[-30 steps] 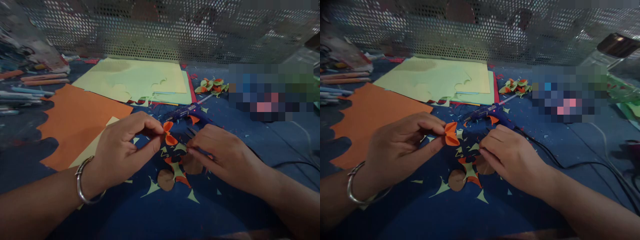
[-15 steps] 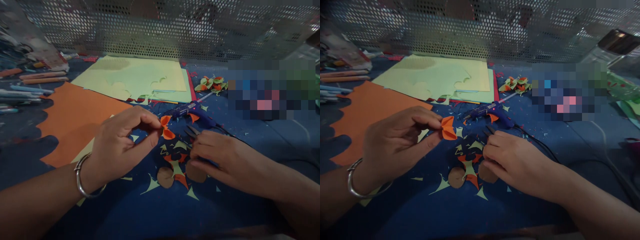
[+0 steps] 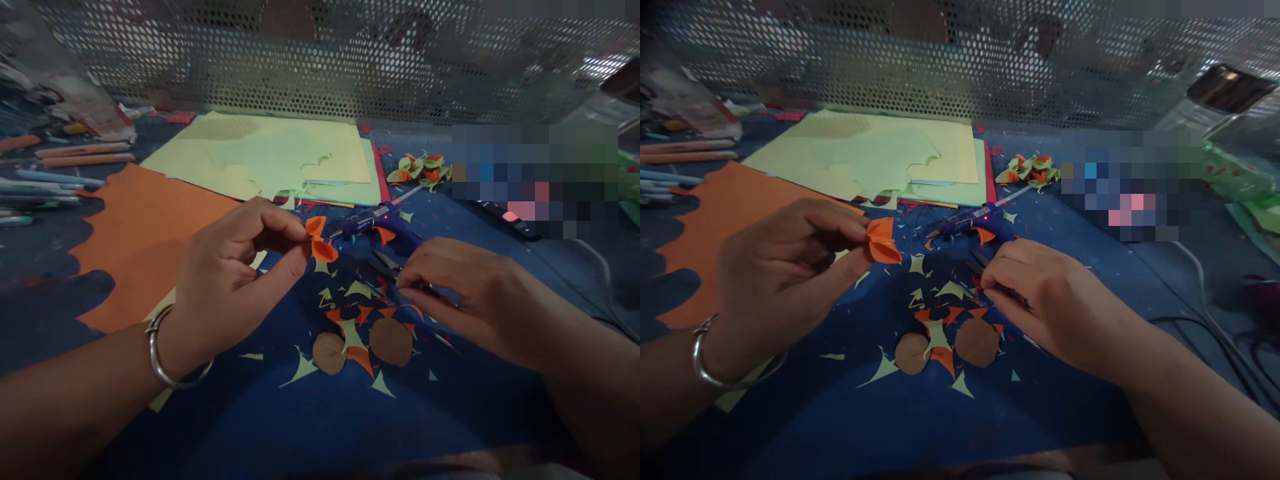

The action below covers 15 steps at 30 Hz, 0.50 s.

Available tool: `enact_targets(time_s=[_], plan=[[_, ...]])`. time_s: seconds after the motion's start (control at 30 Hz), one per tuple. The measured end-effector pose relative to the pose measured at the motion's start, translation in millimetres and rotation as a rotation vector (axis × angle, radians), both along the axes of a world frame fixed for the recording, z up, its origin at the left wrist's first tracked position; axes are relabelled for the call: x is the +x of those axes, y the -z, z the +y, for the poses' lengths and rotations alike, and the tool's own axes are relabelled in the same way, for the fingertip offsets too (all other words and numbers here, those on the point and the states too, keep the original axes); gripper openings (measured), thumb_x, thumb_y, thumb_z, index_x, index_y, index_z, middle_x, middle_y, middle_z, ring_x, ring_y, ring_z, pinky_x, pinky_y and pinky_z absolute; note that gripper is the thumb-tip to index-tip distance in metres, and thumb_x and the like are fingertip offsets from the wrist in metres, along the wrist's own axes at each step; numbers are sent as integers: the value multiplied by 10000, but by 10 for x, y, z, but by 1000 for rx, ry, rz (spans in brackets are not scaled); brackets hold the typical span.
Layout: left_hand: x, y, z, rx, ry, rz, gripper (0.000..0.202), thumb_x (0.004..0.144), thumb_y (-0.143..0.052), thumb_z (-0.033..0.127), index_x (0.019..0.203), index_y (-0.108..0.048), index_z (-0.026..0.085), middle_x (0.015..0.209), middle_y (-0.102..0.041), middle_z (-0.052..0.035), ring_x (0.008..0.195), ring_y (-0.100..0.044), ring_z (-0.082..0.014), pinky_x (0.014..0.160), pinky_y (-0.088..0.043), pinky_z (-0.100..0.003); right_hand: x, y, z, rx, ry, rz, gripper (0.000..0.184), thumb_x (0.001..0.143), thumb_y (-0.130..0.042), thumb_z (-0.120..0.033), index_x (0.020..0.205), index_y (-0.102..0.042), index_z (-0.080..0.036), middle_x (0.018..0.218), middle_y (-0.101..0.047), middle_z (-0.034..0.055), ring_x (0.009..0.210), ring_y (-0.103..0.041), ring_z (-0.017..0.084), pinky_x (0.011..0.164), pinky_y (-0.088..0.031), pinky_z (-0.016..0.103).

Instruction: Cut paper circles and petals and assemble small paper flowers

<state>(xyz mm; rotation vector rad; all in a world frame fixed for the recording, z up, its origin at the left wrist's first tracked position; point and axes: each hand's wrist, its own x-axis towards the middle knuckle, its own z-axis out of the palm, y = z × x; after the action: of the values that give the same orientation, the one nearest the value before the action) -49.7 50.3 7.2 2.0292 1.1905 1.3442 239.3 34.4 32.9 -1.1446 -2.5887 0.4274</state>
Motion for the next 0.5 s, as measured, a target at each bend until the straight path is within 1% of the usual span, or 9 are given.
enact_targets(time_s=[0.07, 0.17, 0.27, 0.33, 0.4, 0.5], plan=[[3, 5, -1, 12, -6, 7, 91, 909, -700, 201, 930, -663, 281, 915, -729, 23, 847, -732, -164, 651, -592, -321, 45, -21, -9, -33, 2, -21, 132, 1003, -544, -265, 943, -658, -233, 940, -676, 84, 877, -630, 250, 748, -492, 380], [8, 9, 8, 20, 1, -6, 96, 900, -705, 196, 933, -671, 281, 890, -727, 22, 846, -730, -166, 656, -595, -325, 98, -41, -21, -106, -32, -93, 176, 1013, -519, -267, 950, -677, -224, 923, -670, 82, 853, -615, 245, 735, -486, 383], [8, 14, 30, 59, 0, -26, 110, 885, -716, 192, 927, -673, 285, 871, -725, 20, 845, -729, -174, 643, -595, -327, 90, -48, -33, -141, -43, -107, 187, 1014, -521, -268, 954, -691, -218, 928, -671, 80, 853, -611, 236, 736, -481, 373], [7, 23, 44, 82, -10, -14, 129, 865, -731, 185, 919, -676, 289, 864, -728, 20, 820, -728, -171, 617, -585, -321, 26, -41, -45, -124, -40, -68, 180, 1014, -532, -268, 974, -695, -203, 948, -674, 80, 886, -618, 234, 762, -480, 370], [6, 34, 52, 73, -11, 0, 148, 853, -733, 171, 919, -678, 291, 866, -730, 19, 793, -724, -162, 608, -576, -317, -85, -20, -56, -83, -42, -10, 178, 1015, -533, -247, 1002, -700, -186, 964, -680, 82, 915, -624, 232, 785, -481, 367], [9, 45, 47, 38, 16, -17, 157, 856, -721, 159, 927, -677, 292, 899, -729, 13, 827, -724, -164, 664, -588, -330, -295, 44, -53, -6, -82, 45, 197, 1017, -519, -186, 960, -705, -152, 934, -676, 91, 891, -610, 221, 786, -480, 359]])
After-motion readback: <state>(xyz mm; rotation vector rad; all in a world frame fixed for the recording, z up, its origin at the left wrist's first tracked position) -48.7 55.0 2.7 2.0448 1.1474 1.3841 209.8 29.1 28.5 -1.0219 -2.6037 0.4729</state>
